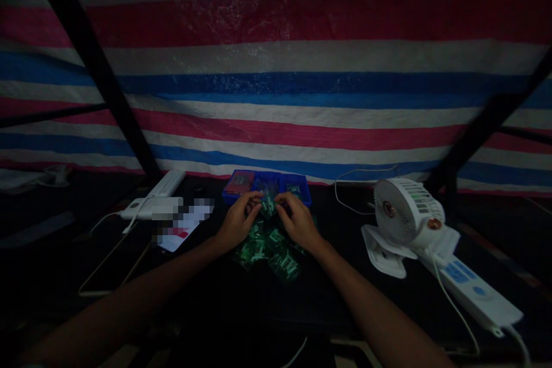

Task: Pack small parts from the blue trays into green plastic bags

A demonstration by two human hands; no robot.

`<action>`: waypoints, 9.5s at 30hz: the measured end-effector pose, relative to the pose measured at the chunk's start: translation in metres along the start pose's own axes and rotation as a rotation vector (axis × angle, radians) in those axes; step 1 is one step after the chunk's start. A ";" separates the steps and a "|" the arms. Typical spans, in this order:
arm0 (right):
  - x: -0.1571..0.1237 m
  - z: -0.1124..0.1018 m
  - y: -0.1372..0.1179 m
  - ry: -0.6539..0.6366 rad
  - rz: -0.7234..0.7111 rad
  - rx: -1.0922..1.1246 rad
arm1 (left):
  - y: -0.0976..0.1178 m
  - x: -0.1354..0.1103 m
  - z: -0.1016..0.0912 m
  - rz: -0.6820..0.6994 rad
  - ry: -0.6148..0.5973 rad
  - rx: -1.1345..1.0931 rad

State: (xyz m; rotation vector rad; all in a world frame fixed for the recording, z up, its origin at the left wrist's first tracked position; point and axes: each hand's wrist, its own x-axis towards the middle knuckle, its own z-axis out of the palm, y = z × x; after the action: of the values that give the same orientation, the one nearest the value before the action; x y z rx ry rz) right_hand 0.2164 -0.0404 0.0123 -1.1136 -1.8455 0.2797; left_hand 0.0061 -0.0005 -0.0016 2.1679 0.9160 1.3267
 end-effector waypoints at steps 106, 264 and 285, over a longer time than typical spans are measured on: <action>0.000 0.000 0.006 -0.014 0.041 -0.026 | 0.005 0.004 -0.004 0.100 -0.081 0.139; 0.006 0.004 0.004 0.136 0.026 0.037 | -0.002 0.003 -0.001 0.038 -0.020 0.163; 0.005 0.003 0.003 0.086 0.053 0.035 | 0.001 0.005 -0.004 0.083 -0.049 0.079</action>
State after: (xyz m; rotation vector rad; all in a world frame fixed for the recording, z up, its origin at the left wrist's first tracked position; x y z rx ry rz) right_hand 0.2152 -0.0339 0.0117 -1.1346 -1.7312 0.2885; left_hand 0.0042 0.0026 0.0036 2.3109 0.8830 1.2898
